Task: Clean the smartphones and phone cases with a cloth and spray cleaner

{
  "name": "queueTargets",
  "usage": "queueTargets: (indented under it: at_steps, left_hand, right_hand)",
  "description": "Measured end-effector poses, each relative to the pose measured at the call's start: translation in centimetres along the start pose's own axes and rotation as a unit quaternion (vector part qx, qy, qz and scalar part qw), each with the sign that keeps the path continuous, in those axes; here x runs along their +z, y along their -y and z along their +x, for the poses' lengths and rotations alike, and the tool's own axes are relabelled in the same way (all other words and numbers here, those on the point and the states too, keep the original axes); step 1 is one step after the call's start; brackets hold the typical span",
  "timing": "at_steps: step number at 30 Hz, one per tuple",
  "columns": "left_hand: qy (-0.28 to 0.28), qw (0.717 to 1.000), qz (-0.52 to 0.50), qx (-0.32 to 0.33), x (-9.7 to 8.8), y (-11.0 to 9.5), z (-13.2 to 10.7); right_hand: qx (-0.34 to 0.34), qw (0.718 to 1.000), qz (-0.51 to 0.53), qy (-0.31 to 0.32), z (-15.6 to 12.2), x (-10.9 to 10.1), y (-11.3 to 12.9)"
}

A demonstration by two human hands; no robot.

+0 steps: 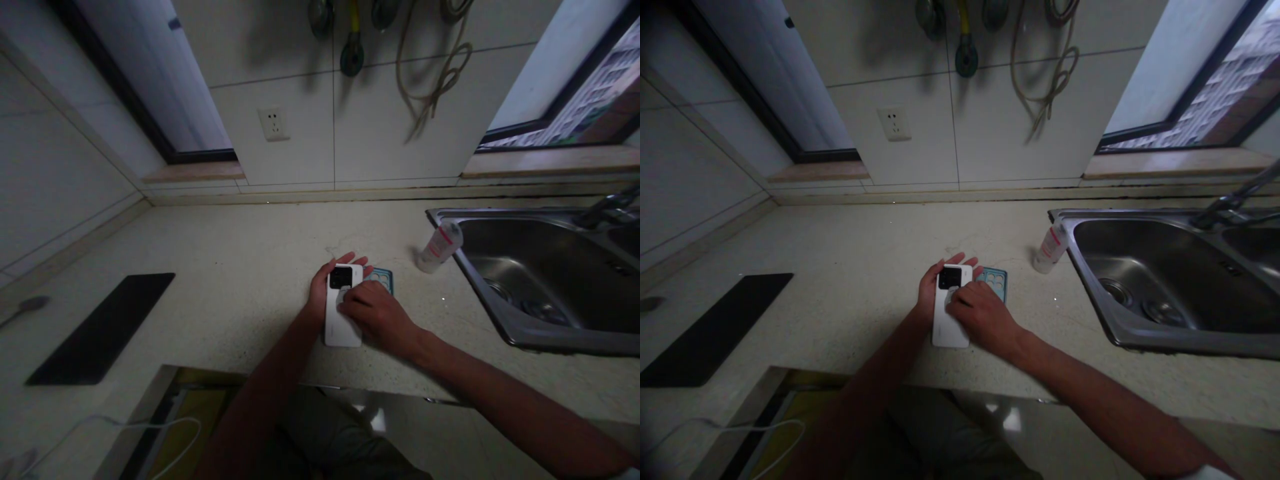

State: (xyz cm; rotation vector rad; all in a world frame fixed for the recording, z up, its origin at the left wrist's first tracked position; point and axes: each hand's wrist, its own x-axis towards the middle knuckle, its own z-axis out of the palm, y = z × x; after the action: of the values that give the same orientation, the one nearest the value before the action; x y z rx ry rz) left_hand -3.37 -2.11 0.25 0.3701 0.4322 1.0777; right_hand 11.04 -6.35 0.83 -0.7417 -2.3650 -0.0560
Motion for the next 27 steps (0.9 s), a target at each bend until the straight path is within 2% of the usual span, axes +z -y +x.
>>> queueTargets:
  at_steps: [7,13,17,27]
  left_hand:
    - [-0.009,1.000,0.008,-0.008,0.8,0.0,-0.5]
    - [0.003,0.999,0.019,-0.036,0.4,-0.1,-0.3]
    - [0.015,0.999,0.030,-0.041,0.2,0.1,-0.3]
    - [0.063,0.996,0.024,-0.057,0.6,0.7,-0.8]
  right_hand:
    - [0.045,0.994,-0.032,-0.093,0.3,-0.9,-1.4]
    - [0.082,0.985,-0.053,-0.142,0.4,-1.5,-2.1]
    - [0.052,0.986,-0.065,-0.143,0.6,-1.4,-1.2]
    - [0.002,0.995,-0.028,-0.090,0.7,-0.3,0.4]
